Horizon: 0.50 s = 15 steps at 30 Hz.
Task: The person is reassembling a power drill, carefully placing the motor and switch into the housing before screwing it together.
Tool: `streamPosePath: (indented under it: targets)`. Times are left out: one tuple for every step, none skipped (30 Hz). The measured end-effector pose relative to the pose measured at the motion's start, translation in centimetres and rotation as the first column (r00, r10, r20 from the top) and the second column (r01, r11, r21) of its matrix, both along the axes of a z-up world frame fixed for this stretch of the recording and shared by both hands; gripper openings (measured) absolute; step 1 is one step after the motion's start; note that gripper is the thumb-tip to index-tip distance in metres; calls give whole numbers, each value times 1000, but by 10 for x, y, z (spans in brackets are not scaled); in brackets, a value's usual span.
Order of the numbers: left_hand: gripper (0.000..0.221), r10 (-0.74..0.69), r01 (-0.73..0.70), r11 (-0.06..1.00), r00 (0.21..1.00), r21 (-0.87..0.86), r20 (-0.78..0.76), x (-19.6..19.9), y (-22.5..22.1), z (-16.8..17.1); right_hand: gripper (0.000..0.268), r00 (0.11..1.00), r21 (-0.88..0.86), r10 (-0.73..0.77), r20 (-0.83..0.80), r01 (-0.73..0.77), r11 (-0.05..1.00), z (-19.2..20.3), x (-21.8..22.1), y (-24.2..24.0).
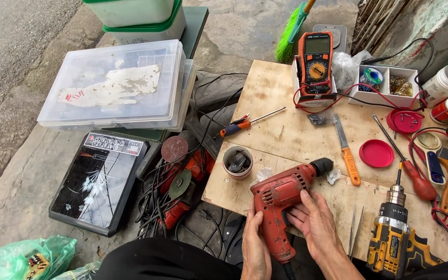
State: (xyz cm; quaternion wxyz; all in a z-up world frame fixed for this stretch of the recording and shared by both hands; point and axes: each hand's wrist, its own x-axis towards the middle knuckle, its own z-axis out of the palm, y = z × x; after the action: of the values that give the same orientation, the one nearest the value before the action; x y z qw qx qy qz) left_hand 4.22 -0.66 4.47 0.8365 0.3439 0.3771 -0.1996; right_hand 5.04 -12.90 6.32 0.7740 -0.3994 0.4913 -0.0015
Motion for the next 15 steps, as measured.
streamPosePath:
  targets:
    - [70, 1, -1, 1000, 1000, 0, 0, -1, 0, -4, 66, 1000, 0, 1, 0, -1, 1000, -1, -1, 0]
    - [69, 19, -19, 1000, 1000, -19, 10, -2, 0, -8, 60, 1000, 6, -2, 8, 2, 1000, -3, -1, -1]
    - [68, 37, -36, 999, 999, -39, 19, -2, -1, -12, 55, 1000, 11, -5, 16, 5, 1000, -4, -2, -1]
    - [68, 35, -34, 999, 999, -39, 19, -2, -1, -14, 55, 1000, 11, -7, 16, 6, 1000, -6, -2, -2]
    - [68, 32, -32, 999, 999, -22, 30, -2, -1, -15, 56, 1000, 15, -10, 19, 10, 1000, -9, -2, -4]
    - [68, 29, -28, 1000, 999, -5, 41, -2, -2, -16, 58, 1000, 20, -15, 24, 15, 1000, -11, -2, -5]
    - [68, 26, -26, 1000, 999, -6, 41, -3, -1, -16, 58, 1000, 19, -18, 24, 17, 1000, -11, -4, -5]
    - [67, 44, -44, 999, 999, -7, 27, -2, -2, -16, 57, 999, 29, -28, 17, 28, 999, -11, -3, -5]
    - [66, 61, -61, 998, 998, -9, 12, -2, -3, -16, 57, 999, 38, -38, 11, 38, 999, -10, -3, -6]
    - [66, 58, -58, 998, 998, -11, 13, -2, -4, -18, 57, 999, 36, -41, 12, 41, 999, -13, -4, -7]
    - [66, 57, -57, 998, 998, 2, 14, -2, -5, -20, 61, 998, 46, -55, 16, 55, 997, -16, -4, -8]
    - [66, 57, -57, 998, 998, 16, 15, -2, -5, -22, 66, 998, 58, -68, 19, 67, 996, -19, -4, -9]
    - [66, 55, -55, 998, 998, 15, 15, 0, -5, -11, 66, 997, 57, -70, 19, 69, 996, -19, -5, -10]
    - [68, 21, -20, 999, 1000, 43, -17, 2, -6, 1, 59, 997, 64, -76, 25, 74, 995, -18, -5, -10]
    - [70, -12, 15, 998, 999, 69, -50, 4, -6, 13, 52, 996, 71, -82, 31, 80, 994, -18, -5, -11]
